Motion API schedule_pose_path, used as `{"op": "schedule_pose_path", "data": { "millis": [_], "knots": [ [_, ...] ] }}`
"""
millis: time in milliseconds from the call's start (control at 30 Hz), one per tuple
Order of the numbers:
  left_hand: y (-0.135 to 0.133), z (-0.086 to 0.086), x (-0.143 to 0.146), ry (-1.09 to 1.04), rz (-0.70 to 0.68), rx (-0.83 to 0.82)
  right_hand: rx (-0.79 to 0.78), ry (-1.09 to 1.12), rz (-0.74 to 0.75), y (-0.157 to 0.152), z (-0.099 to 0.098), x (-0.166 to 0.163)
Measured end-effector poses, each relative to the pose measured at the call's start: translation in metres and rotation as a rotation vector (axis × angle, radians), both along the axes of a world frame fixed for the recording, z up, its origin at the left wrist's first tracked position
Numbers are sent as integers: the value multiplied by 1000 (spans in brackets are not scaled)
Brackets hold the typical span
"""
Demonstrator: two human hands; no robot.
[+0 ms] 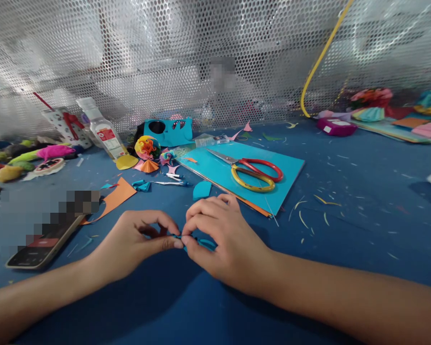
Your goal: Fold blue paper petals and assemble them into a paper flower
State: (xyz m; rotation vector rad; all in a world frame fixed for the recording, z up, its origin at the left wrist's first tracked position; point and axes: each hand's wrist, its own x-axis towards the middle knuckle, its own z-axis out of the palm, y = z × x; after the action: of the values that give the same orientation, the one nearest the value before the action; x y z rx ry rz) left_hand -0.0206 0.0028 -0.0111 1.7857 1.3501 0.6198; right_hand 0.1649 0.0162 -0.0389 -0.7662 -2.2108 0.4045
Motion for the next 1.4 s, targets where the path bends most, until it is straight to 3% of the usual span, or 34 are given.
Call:
{"op": "schedule_pose_path", "data": {
  "millis": [400, 600, 733, 1133, 1400],
  "knots": [
    [-5, -6, 4, 4, -36, 19, -264, -1, 69, -5, 4, -4],
    [1, -3, 3, -147, 6, -22, -345, 104, 1, 0, 5, -2],
    [4, -4, 2, -293, -18, -62, -352, 162, -12, 4, 2, 0],
    [6, -4, -1, -184, 46, 172, -322, 198, 3, 7, -2, 2],
    [6, -3, -3, -162, 16, 246, -274, 244, 70, 10, -5, 0]
  ]
}}
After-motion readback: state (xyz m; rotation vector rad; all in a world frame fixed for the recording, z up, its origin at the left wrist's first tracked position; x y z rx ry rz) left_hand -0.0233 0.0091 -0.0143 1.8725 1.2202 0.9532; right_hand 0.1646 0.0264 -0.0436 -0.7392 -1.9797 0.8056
